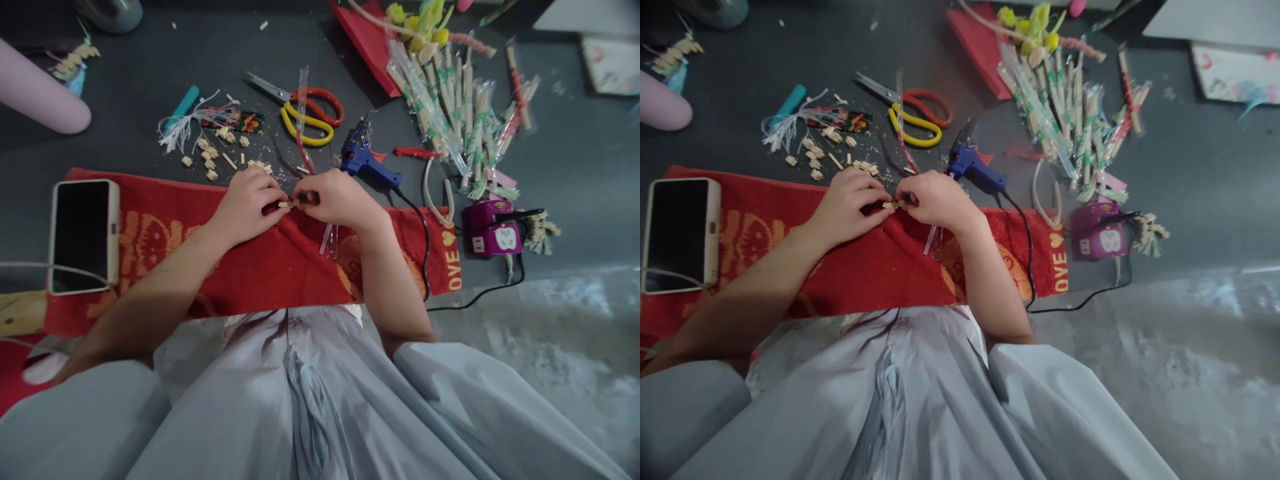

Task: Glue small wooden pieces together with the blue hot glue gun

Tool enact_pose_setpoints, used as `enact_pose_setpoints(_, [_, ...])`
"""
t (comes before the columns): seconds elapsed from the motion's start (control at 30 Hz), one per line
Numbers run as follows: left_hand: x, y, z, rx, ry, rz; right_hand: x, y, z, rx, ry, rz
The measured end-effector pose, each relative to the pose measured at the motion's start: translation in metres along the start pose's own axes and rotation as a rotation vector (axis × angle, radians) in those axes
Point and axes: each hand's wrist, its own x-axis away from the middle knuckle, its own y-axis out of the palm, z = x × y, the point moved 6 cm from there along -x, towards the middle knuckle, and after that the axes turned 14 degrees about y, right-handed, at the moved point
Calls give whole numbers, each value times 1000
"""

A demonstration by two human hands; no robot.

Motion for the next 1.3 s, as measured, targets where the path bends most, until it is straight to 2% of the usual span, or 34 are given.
enact_pose_setpoints(1.3, [1, 1, -1, 8, 22, 18, -1, 2, 1, 54, 13, 34])
